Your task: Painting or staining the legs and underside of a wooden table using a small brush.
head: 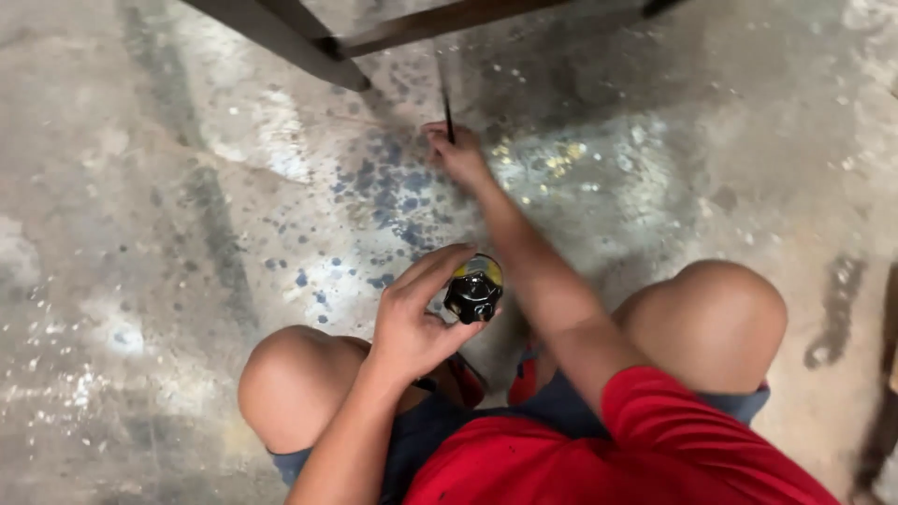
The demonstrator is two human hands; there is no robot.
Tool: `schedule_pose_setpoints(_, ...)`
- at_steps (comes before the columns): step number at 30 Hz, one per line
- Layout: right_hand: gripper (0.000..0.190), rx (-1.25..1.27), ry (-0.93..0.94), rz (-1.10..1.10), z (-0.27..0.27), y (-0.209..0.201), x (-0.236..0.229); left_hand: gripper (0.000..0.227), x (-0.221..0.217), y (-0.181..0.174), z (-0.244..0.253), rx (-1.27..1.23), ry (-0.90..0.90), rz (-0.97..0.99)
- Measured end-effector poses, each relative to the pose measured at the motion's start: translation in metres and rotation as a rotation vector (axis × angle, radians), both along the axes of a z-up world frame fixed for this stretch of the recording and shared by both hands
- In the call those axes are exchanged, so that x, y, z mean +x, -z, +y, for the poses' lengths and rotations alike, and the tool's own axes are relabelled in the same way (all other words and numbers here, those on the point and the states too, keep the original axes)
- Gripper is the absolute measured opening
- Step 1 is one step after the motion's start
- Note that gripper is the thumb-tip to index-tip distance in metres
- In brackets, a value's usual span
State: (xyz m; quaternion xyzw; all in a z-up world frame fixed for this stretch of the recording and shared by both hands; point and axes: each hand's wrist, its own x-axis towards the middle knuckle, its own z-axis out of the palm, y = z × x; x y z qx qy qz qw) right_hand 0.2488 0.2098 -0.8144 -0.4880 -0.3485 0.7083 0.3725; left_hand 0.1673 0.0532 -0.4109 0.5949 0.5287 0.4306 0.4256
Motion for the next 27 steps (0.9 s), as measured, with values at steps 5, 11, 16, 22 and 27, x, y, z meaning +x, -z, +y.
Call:
schedule_pose_setpoints(5, 0.042, 0.295, -0.569, -0.904, 0.055, -0.081, 0.104, 0.059, 0.002, -0.014, -0.006, -0.079, 0.022, -0.009)
schedule_pose_setpoints(11, 0.094, -0.095, -0.954, -1.456, 0.116, -0.222, 0.187, 0.053, 0.000, -0.011, -0.023, -0.123, 0.056, 0.123)
schedule_pose_setpoints(16, 0.091, 0.188, -0.880, -2.075, 0.167, -0.187, 0.287, 0.056, -0.001, -0.003, -0.031, -0.162, 0.047, 0.163)
schedule_pose_setpoints(22, 0.094, 0.374, -0.907, -2.105, 0.168, -0.110, 0.306, 0.057, 0.001, 0.002, -0.028, -0.170, 0.068, 0.162)
schedule_pose_setpoints(27, 0.038, 0.041, -1.053, -1.790, 0.154, -0.121, 0.293, 0.057, 0.001, 0.007, -0.019, -0.174, 0.073, 0.188)
